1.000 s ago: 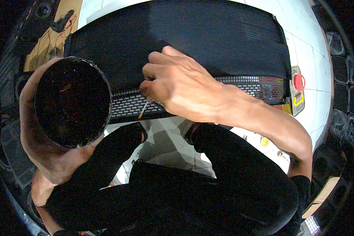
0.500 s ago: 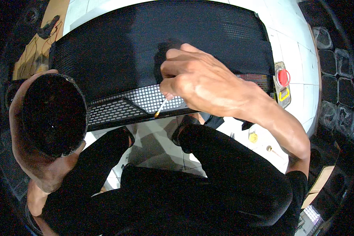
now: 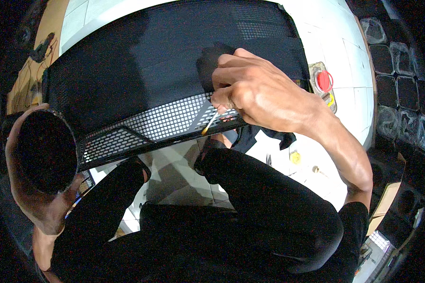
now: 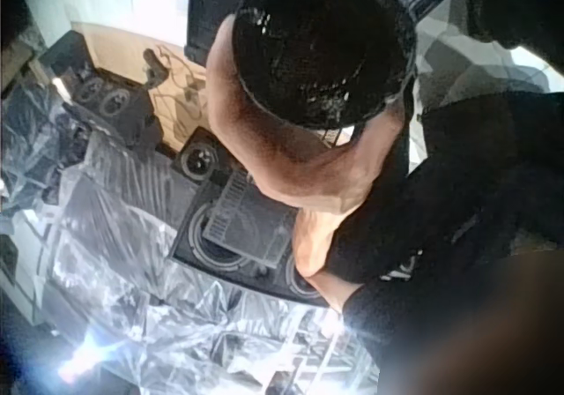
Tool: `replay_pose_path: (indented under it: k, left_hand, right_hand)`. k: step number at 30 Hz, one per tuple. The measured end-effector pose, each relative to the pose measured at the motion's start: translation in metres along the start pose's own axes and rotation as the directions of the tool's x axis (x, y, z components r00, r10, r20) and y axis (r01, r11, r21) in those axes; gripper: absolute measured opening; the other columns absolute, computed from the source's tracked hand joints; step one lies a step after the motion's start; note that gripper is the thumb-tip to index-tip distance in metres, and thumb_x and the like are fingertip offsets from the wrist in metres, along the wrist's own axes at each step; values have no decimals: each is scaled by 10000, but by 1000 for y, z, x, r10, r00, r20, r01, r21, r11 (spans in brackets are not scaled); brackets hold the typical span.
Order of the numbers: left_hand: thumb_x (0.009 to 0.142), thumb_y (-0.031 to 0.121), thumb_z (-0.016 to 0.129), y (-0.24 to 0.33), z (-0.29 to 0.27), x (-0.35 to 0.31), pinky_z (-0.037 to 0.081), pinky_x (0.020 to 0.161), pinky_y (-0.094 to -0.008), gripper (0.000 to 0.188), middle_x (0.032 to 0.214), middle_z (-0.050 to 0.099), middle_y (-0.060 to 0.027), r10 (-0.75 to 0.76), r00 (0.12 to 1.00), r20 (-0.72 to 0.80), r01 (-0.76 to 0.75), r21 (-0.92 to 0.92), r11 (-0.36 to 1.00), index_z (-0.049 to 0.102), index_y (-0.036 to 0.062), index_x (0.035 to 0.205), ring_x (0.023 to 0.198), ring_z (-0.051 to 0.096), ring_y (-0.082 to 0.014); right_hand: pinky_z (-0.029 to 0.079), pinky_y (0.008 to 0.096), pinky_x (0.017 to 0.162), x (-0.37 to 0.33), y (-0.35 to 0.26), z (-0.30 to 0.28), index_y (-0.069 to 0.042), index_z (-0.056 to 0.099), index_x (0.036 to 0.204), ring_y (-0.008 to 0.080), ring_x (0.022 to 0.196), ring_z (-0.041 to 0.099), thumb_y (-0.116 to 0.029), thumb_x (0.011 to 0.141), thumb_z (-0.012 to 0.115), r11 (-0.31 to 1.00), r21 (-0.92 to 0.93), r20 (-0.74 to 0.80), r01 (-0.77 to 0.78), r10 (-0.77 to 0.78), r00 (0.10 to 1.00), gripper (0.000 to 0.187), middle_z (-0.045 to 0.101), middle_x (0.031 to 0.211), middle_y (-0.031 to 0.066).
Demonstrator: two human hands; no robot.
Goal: The person applies a dark adhesive to the edge of a black speaker grille using a small stick, then presses a black foam strip along the glued edge. They smooth the strip, flip the grille, and trim excess foam with scissors.
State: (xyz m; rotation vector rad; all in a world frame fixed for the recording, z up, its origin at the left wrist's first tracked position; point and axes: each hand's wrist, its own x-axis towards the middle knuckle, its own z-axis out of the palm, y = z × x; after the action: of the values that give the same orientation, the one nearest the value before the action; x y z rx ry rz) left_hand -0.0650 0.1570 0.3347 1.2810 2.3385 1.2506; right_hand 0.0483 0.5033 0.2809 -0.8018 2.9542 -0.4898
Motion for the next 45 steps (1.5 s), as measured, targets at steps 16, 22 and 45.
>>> replay_pose_path:
  k: [16,22,45]
  left_hand:
    - [752,170,760,-2,-11,-3,381,1133,-451,844,1475,438,-190,-26,997,77,11,181,983,359,-15,1471,1356,446,-321]
    - [735,170,790,-2,-13,-5,371,1145,-479,873,1492,417,-183,-59,995,77,44,192,981,361,11,1478,1387,406,-334]
    - [713,186,784,-7,-14,-11,396,1131,-492,885,1479,424,-194,-80,995,66,70,143,987,366,34,1478,1367,429,-357]
  right_hand:
    - [510,386,851,-55,17,-12,-23,699,772,228,876,586,67,655,744,968,42,140,-247,239,961,154,650,821,63]
    - [550,378,787,-74,22,-18,-12,712,830,249,935,621,74,651,751,932,79,174,-354,336,926,202,683,874,92]
    - [514,419,900,-45,13,-11,-9,680,816,252,959,610,65,661,744,965,105,154,-239,222,963,183,653,846,64]
